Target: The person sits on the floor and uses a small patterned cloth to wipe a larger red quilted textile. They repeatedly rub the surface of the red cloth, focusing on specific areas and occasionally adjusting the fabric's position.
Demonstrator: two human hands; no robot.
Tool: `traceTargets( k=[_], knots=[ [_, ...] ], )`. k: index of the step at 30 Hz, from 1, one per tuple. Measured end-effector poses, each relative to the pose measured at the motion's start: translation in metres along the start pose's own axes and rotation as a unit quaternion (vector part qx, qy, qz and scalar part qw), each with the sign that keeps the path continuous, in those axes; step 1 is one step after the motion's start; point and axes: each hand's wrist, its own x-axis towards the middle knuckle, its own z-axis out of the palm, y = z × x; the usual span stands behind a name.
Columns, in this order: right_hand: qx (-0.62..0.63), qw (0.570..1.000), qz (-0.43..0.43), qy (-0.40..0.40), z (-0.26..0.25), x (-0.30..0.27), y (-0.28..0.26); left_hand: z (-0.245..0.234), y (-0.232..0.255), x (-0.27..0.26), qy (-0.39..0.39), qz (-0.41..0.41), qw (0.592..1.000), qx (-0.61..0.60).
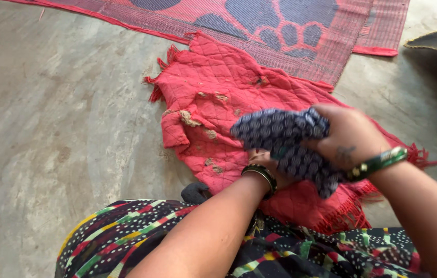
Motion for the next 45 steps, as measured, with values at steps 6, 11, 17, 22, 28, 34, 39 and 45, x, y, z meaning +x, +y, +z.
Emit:
traceTargets(
  k=[6,11,17,22,28,34,39,45],
  knots=[
    [0.092,0.991,0.011,-0.099,0.012,-0.041,-0.007,0.033,-0.003,-0.008,0.073,-0.012,0.985,0.158],
    [-0.027,0.987,-0.028,-0.157,0.020,-0.063,0.036,0.031,0.031,-0.021,0.003,0.007,0.982,0.189],
    [-0.257,0.907,0.241,-0.231,0.012,0.002,0.155,-0.007,0.059,-0.023,-0.205,-0.071,0.968,0.127],
    [-0.157,0.979,0.116,0.059,-0.015,0.025,0.236,-0.025,0.066,-0.029,-0.188,-0.047,0.977,0.086],
    [-0.234,0.966,0.106,-0.038,-0.071,-0.043,0.125,-0.036,0.117,-0.036,-0.280,-0.012,0.948,0.148],
    [-0.228,0.967,0.099,-0.051,-0.105,-0.064,0.077,-0.062,0.147,-0.032,-0.147,-0.129,0.980,0.046],
    [-0.183,0.980,0.050,-0.064,-0.126,-0.063,0.087,-0.119,0.132,0.009,0.066,-0.186,0.978,0.062],
    [-0.033,0.985,-0.168,0.004,-0.100,-0.057,0.090,-0.181,0.201,0.049,0.158,-0.026,0.987,-0.002]
  ],
)
